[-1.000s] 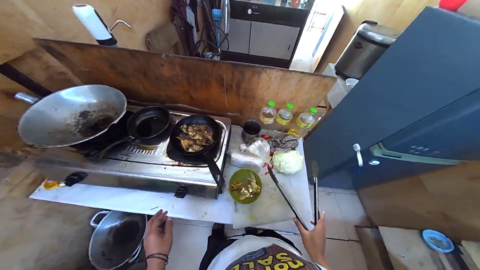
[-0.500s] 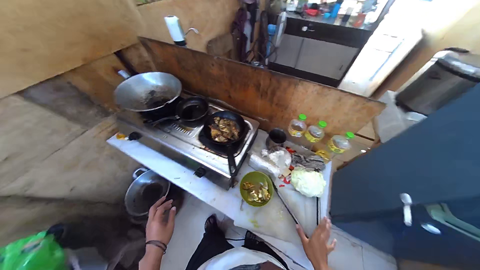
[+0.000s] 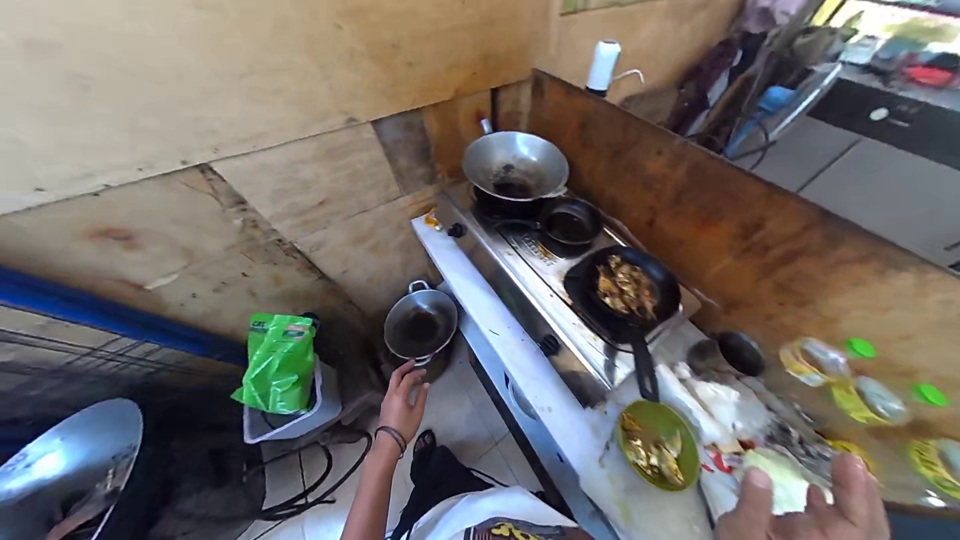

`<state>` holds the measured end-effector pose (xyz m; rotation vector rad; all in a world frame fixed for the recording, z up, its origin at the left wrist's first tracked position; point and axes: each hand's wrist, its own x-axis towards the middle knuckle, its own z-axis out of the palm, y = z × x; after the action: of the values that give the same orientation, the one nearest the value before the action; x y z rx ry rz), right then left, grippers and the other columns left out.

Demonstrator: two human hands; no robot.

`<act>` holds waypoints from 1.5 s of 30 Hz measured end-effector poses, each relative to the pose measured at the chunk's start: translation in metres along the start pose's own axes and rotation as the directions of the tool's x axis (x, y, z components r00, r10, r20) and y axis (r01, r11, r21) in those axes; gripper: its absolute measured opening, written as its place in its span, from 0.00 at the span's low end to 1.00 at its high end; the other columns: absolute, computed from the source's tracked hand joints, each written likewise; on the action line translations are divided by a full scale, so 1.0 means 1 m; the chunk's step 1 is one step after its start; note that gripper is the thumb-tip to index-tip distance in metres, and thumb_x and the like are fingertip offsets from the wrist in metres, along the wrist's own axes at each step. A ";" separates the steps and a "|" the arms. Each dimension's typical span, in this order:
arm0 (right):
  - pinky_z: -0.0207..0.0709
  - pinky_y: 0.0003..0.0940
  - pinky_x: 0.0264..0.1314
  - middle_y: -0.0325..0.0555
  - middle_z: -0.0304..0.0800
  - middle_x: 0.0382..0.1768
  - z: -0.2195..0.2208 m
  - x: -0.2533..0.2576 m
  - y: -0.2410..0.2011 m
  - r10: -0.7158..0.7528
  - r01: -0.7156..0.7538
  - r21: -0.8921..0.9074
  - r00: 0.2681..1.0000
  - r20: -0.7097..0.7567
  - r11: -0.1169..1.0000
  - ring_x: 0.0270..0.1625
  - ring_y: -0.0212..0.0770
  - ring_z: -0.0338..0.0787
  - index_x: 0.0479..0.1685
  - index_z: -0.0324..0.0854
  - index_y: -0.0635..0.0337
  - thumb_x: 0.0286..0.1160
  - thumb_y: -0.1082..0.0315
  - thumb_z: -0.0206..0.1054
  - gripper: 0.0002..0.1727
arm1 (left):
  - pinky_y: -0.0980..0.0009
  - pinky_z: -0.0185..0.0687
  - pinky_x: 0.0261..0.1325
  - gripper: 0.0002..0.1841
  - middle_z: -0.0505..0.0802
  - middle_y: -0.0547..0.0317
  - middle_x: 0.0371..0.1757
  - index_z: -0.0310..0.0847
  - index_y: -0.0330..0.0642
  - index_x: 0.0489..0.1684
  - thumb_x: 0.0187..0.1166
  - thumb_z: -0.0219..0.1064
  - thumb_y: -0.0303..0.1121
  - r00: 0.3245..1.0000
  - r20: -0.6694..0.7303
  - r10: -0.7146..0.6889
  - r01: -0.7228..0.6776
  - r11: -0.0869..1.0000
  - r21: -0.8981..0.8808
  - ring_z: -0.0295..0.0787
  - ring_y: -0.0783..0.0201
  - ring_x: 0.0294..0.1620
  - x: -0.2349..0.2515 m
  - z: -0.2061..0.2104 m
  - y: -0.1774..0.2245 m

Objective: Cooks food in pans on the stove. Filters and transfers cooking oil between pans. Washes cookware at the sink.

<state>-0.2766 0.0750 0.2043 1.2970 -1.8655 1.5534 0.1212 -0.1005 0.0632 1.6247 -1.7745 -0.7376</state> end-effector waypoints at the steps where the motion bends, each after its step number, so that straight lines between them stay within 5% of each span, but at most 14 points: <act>1: 0.63 0.31 0.87 0.53 0.62 0.89 0.018 0.006 -0.021 -0.041 0.040 0.106 0.999 0.007 0.994 0.91 0.35 0.61 0.88 0.61 0.60 0.86 0.52 0.63 0.36 | 0.52 0.84 0.69 0.14 0.77 0.28 0.78 0.86 0.27 0.60 0.79 0.67 0.25 1.000 -0.006 -0.010 0.010 1.000 -0.015 0.88 0.41 0.66 0.005 -0.008 -0.013; 3: 0.69 0.30 0.84 0.25 0.70 0.84 0.072 0.010 -0.061 -0.139 0.116 0.282 0.988 0.062 0.952 0.86 0.28 0.68 0.84 0.69 0.37 0.85 0.51 0.63 0.28 | 0.51 0.84 0.69 0.15 0.78 0.28 0.78 0.86 0.27 0.60 0.79 0.67 0.24 0.999 0.015 -0.039 0.039 0.999 -0.028 0.88 0.40 0.66 0.016 -0.026 -0.038; 4: 0.70 0.30 0.83 0.20 0.73 0.81 0.108 0.008 -0.078 -0.200 0.149 0.338 0.972 0.121 0.929 0.84 0.28 0.71 0.80 0.72 0.32 0.84 0.50 0.63 0.25 | 0.50 0.83 0.71 0.15 0.77 0.28 0.78 0.85 0.27 0.61 0.79 0.67 0.24 0.996 0.058 -0.066 0.068 0.997 -0.030 0.87 0.39 0.68 0.020 -0.036 -0.049; 6: 0.75 0.30 0.79 0.29 0.82 0.71 0.191 -0.005 -0.108 -0.286 0.149 0.430 0.918 0.274 0.891 0.78 0.29 0.78 0.70 0.79 0.41 0.85 0.53 0.63 0.18 | 0.47 0.79 0.75 0.16 0.77 0.28 0.79 0.85 0.27 0.62 0.79 0.67 0.24 0.982 0.156 -0.103 0.109 0.994 -0.030 0.84 0.36 0.71 0.022 -0.056 -0.071; 9: 0.87 0.31 0.60 0.51 0.94 0.52 0.303 -0.029 -0.146 -0.343 -0.001 0.542 0.773 0.533 0.840 0.58 0.36 0.92 0.51 0.89 0.64 0.81 0.64 0.65 0.14 | 0.44 0.80 0.73 0.16 0.79 0.26 0.76 0.85 0.24 0.61 0.77 0.68 0.23 0.977 0.184 -0.107 0.123 0.989 -0.077 0.84 0.33 0.69 0.013 -0.079 -0.116; 11: 0.88 0.36 0.57 0.55 0.95 0.49 0.360 -0.035 -0.165 -0.323 -0.139 0.491 0.597 0.734 0.860 0.52 0.41 0.94 0.52 0.90 0.69 0.81 0.67 0.64 0.14 | 0.43 0.81 0.71 0.17 0.81 0.25 0.73 0.84 0.22 0.61 0.78 0.68 0.24 0.971 0.190 -0.147 0.167 0.982 -0.091 0.86 0.32 0.66 0.005 -0.092 -0.145; 14: 0.87 0.37 0.58 0.56 0.93 0.50 0.421 -0.035 -0.179 -0.096 -0.432 0.246 0.341 0.935 0.867 0.51 0.41 0.94 0.57 0.86 0.72 0.84 0.69 0.62 0.14 | 0.42 0.80 0.73 0.18 0.83 0.27 0.72 0.83 0.23 0.64 0.79 0.67 0.25 0.946 0.231 -0.228 0.252 0.965 -0.079 0.87 0.34 0.66 -0.005 -0.108 -0.186; 17: 0.88 0.34 0.51 0.53 0.94 0.46 0.458 -0.034 -0.172 0.074 -0.571 0.094 0.264 0.962 0.816 0.46 0.38 0.94 0.56 0.84 0.72 0.86 0.71 0.60 0.13 | 0.44 0.78 0.75 0.18 0.85 0.31 0.72 0.83 0.26 0.66 0.81 0.67 0.27 0.921 0.256 -0.294 0.316 0.948 -0.048 0.86 0.36 0.69 -0.001 -0.121 -0.205; 21: 0.87 0.37 0.46 0.52 0.94 0.50 0.480 -0.024 -0.150 0.349 -0.676 -0.185 0.114 0.930 0.713 0.47 0.41 0.94 0.67 0.80 0.67 0.92 0.66 0.55 0.17 | 0.48 0.70 0.84 0.22 0.81 0.37 0.78 0.78 0.33 0.75 0.87 0.62 0.34 0.840 0.335 -0.426 0.443 0.896 0.029 0.78 0.42 0.79 0.015 -0.145 -0.196; 27: 0.82 0.30 0.45 0.40 0.87 0.47 0.505 -0.039 -0.161 0.445 -0.742 -0.256 0.064 0.893 0.620 0.42 0.31 0.88 0.69 0.74 0.60 0.93 0.60 0.52 0.18 | 0.44 0.69 0.83 0.23 0.77 0.39 0.82 0.75 0.37 0.79 0.88 0.60 0.37 0.757 0.270 -0.595 0.626 0.779 -0.038 0.76 0.42 0.81 -0.014 -0.150 -0.183; 31: 0.81 0.24 0.35 0.38 0.89 0.39 0.507 -0.082 -0.177 0.275 -0.642 -0.245 -0.056 0.960 0.726 0.35 0.27 0.88 0.64 0.75 0.63 0.92 0.63 0.52 0.16 | 0.41 0.71 0.81 0.24 0.78 0.39 0.81 0.74 0.38 0.80 0.88 0.60 0.38 0.699 0.257 -0.667 0.697 0.716 -0.038 0.77 0.41 0.80 -0.047 -0.136 -0.182; 35: 0.84 0.35 0.45 0.53 0.92 0.49 0.489 -0.120 -0.203 0.066 -0.515 -0.167 -0.208 0.976 0.841 0.45 0.38 0.91 0.66 0.78 0.70 0.91 0.65 0.57 0.18 | 0.36 0.68 0.80 0.26 0.75 0.39 0.83 0.72 0.40 0.82 0.89 0.60 0.42 0.589 0.270 -0.761 0.788 0.615 0.013 0.73 0.38 0.82 -0.061 -0.134 -0.174; 41: 0.86 0.40 0.52 0.58 0.91 0.54 0.441 -0.167 -0.189 -0.011 -0.398 -0.196 -0.461 0.887 0.896 0.50 0.44 0.92 0.66 0.80 0.71 0.90 0.69 0.58 0.17 | 0.38 0.69 0.80 0.27 0.75 0.38 0.84 0.70 0.38 0.83 0.88 0.62 0.42 0.569 0.238 -0.787 0.807 0.590 0.021 0.74 0.37 0.81 -0.060 -0.119 -0.161; 45: 0.86 0.38 0.52 0.58 0.91 0.52 0.410 -0.184 -0.161 -0.014 -0.400 -0.233 -0.527 0.850 0.887 0.49 0.43 0.92 0.64 0.81 0.72 0.88 0.70 0.59 0.16 | 0.36 0.67 0.80 0.29 0.74 0.39 0.85 0.69 0.40 0.85 0.88 0.62 0.44 0.496 0.328 -0.804 0.821 0.557 0.124 0.73 0.36 0.82 -0.056 -0.102 -0.148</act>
<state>0.0528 -0.2194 0.0244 3.4138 -2.9919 -0.0678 0.2979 -0.0576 0.0144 2.4325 -1.0441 -1.5722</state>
